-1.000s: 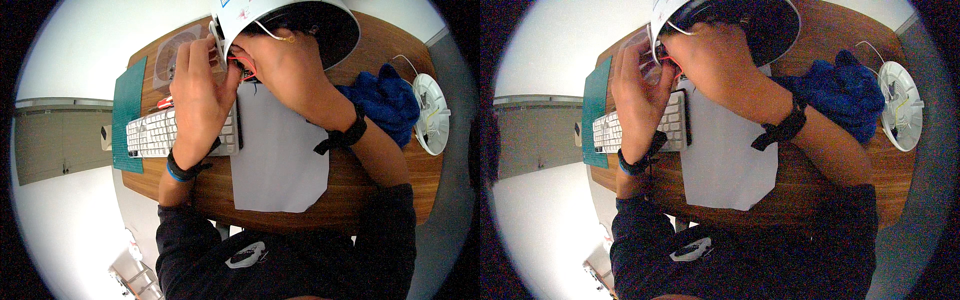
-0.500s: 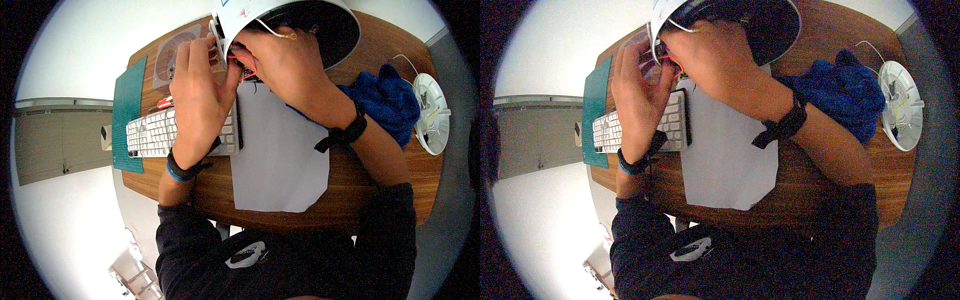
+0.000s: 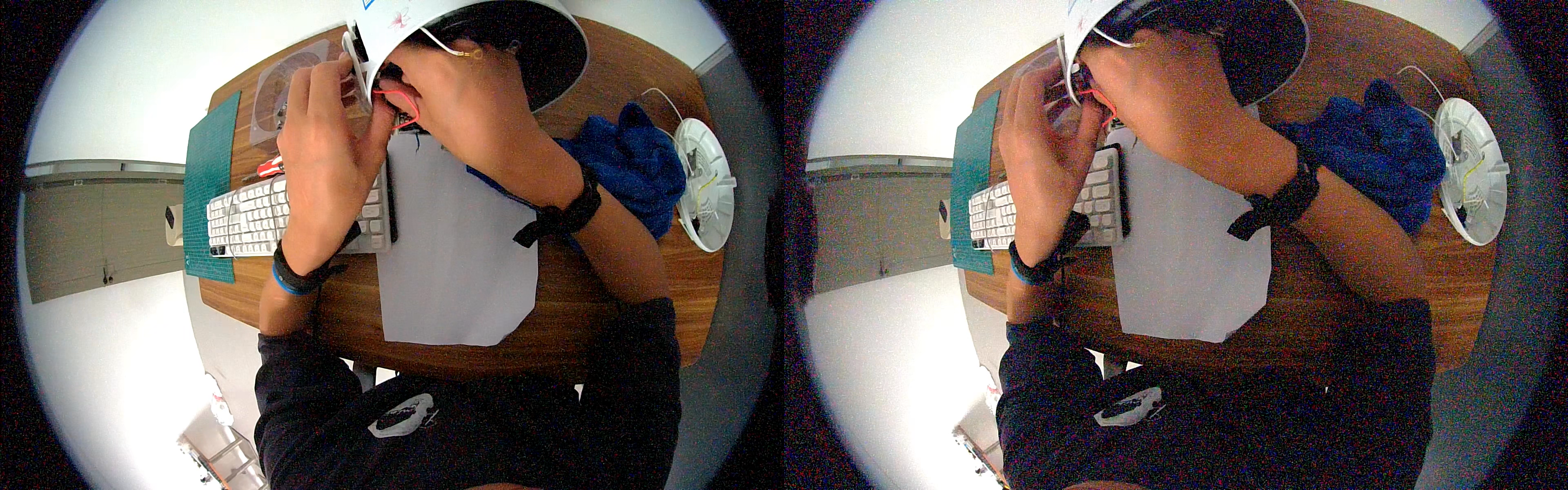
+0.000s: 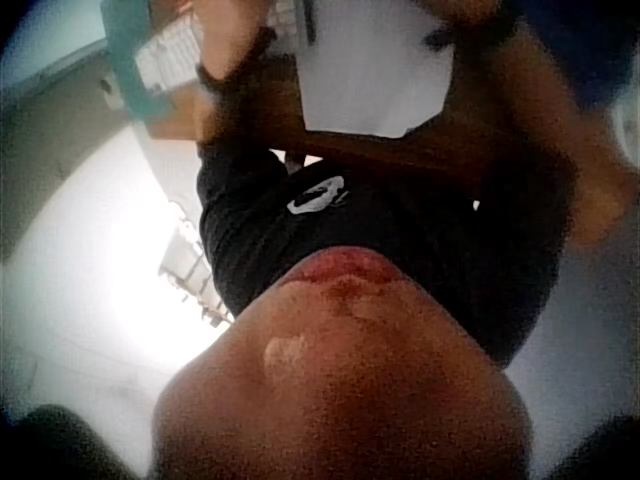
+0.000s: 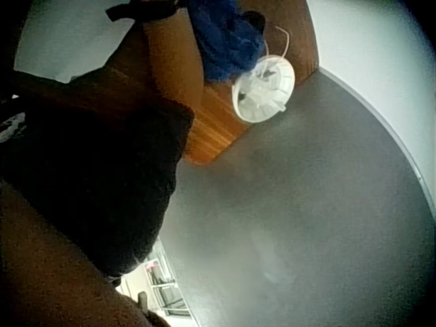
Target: The person is repairing a white lampshade by connecting wires and securing components inside. They use a screwdriver to tighten screws and adjust the internal wiring, then place the lampshade back onto the base.
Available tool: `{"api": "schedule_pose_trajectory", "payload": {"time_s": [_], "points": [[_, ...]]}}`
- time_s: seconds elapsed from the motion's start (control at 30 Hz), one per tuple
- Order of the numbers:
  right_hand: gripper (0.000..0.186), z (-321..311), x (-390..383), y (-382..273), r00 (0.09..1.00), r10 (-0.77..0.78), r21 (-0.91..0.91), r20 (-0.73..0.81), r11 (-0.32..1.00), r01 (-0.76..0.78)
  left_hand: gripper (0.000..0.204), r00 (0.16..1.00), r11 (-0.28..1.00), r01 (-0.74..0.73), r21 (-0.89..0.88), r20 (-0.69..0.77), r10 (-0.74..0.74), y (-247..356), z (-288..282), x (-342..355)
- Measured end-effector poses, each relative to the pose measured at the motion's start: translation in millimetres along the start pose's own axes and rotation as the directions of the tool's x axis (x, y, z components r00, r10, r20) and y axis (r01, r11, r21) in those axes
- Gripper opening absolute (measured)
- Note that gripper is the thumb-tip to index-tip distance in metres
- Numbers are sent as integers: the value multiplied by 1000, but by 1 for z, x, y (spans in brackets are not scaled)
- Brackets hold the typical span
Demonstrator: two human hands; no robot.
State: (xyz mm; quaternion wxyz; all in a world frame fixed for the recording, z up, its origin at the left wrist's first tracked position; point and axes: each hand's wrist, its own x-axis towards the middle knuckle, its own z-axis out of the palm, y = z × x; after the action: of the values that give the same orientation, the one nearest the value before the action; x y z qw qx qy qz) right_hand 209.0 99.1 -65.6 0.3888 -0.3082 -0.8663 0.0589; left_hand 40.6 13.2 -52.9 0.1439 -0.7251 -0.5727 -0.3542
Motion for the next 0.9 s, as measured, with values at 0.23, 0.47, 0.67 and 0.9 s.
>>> {"api": "schedule_pose_trajectory", "payload": {"time_s": [0.23, 0.47, 0.67, 0.9], "points": [[16, 2, -2, -2, 995, -64, 17, -70, 998, 65, 47, 1000, 1000, 0, 11, 10, 0, 0, -1, 0], [13, 0, -4, -2, 999, -39, -7, 8, 999, 39, 47, 1000, 1000, 15, 17, 13, -16, 3, -2, 1], [17, 2, -2, 3, 999, -47, -19, -9, 999, 47, 49, 999, 995, 39, -95, 18, -37, 0, -1, 1], [21, -1, 1, 7, 999, -38, 52, -9, 998, 38, 60, 973, 901, 227, -370, 131, -191, -5, -2, 5]]}}
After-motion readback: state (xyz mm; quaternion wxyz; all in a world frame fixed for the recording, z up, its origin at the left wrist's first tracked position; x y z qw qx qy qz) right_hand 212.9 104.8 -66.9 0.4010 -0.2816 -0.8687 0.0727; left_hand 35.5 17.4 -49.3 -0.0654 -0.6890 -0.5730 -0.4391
